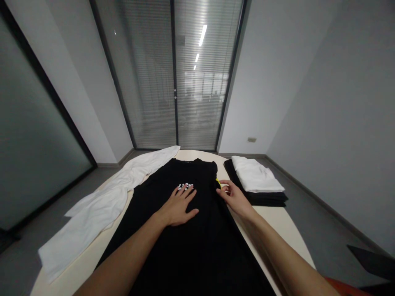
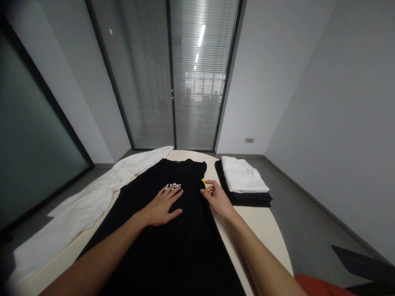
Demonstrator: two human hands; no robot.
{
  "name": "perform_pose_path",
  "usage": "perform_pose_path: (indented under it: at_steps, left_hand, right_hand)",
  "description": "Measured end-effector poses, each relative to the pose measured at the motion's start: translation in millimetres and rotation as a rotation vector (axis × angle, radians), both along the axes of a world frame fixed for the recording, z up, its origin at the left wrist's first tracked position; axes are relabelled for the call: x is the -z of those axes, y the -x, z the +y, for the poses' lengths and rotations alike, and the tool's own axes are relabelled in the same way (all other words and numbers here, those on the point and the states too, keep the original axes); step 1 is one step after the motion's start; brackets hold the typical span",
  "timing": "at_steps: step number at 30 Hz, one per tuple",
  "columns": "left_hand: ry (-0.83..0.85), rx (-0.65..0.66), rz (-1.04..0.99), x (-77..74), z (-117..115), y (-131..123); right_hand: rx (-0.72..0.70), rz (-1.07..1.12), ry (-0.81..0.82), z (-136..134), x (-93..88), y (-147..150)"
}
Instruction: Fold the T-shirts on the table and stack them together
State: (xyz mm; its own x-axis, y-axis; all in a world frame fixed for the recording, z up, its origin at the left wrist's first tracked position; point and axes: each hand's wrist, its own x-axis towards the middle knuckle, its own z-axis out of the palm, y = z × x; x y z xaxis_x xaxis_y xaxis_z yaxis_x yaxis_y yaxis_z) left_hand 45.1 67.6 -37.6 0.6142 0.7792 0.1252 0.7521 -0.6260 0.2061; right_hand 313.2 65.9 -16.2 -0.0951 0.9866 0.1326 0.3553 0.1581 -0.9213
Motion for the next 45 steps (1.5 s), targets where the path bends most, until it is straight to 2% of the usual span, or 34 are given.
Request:
perform_pose_path:
  at_steps: [4, 9, 11, 14, 18, 21, 26, 34, 42, 45]
  left_hand:
    - [-0.004, -0.031, -0.054, -0.1, 2, -2]
    - [-0.067, -0.067, -0.202, -2.5, 6, -5]
    - [-0.086, -0.073, -0.252, -3.7, 6, -6]
    - [-0.093, -0.042, -0.264, -4.5, 6, -6]
    - [-0.069, 0.019, -0.213, -3.4, 6, -6]
    - [-0.057, 0.016, -0.189, -2.2, 6, -5]
    - [-0.057, 0.027, -0.202, -1.4, 6, -5]
    - [-0.08, 0.061, -0.22, -0.5, 5, -4]
    - [-0.072, 0.074, -0.201, 0.4, 6, -2]
    - [-0.08, 0.088, -0.195, 0.1, 6, -2]
  right_hand:
    - [-0.142, 0.136, -0.054, -6, 2.7, 19]
    - [-0.326, 0.158, 0.005, -11, 15.2, 30]
    - [-0.344, 0.095, 0.019, -13, 16.0, 30]
    - [-0.34, -0.054, -0.003, -15, 7.9, 26]
    - [-0.226, -0.396, -0.057, -20, -10.8, 17]
    - [-0.205, -0.543, 0.02, -24, -20.1, 8]
    - [-0.257, -0.583, 0.208, -29, -26.3, 1]
    - [-0.477, -0.534, 0.51, -31, -34.4, -5]
    - [-0.544, -0.44, 0.628, -30, -34.9, -21]
    - [-0.523, -0.515, 0.62, -31, -35.4, -22]
